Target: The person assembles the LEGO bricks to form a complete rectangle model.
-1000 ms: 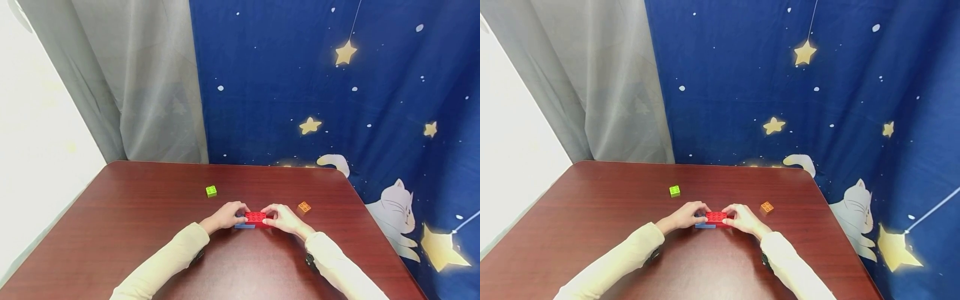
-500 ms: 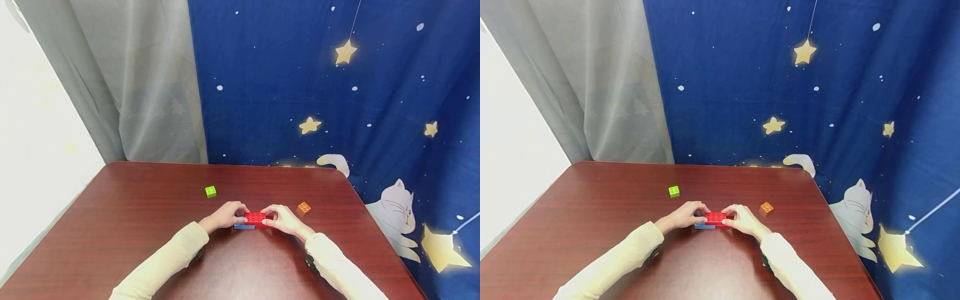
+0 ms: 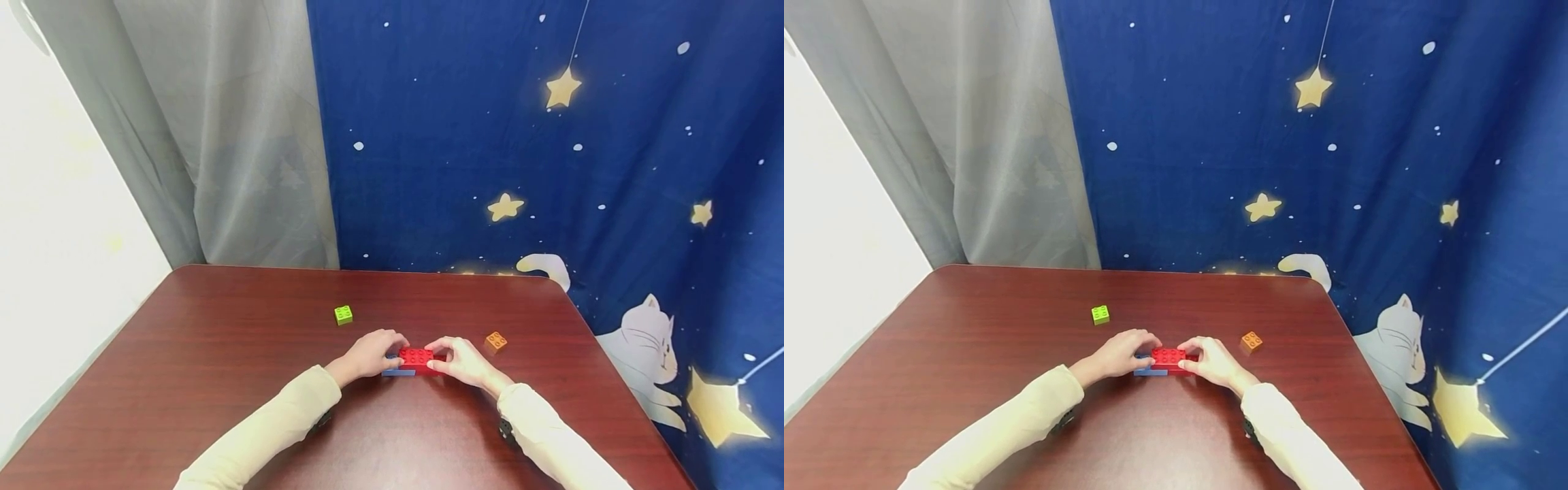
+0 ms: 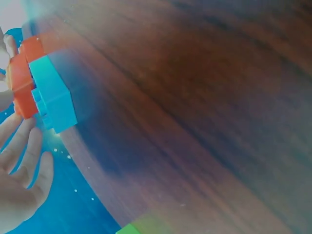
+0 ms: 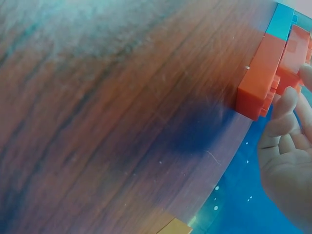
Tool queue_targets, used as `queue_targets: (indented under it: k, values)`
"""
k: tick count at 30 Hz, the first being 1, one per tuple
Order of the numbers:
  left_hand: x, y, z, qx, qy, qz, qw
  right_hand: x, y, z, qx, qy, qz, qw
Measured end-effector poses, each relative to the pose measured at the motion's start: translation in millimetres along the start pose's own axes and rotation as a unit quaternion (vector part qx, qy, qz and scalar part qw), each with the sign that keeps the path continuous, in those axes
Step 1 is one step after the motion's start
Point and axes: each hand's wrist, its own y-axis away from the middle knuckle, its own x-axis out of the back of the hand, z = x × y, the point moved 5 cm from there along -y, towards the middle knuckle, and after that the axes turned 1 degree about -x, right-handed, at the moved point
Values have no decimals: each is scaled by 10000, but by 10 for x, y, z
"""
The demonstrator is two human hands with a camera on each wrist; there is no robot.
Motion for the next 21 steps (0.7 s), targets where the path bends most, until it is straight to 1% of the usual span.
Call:
queue_targets:
  k: [3,8,16,21]
  values:
    - [-9,16,2,65,-73,96,9999,-7,5,8,-16,14,23,10000]
    - [-24,-5,-4,-56,-56,231,9997,-4,10,6,27,32,35,10000]
    - [-38,-36,-47,44,292,116,9995,7,13,-11,149,31,81,9999]
    - [-40,-35,-69,119,354,74,9993,-1,5,-10,124,33,64,9999]
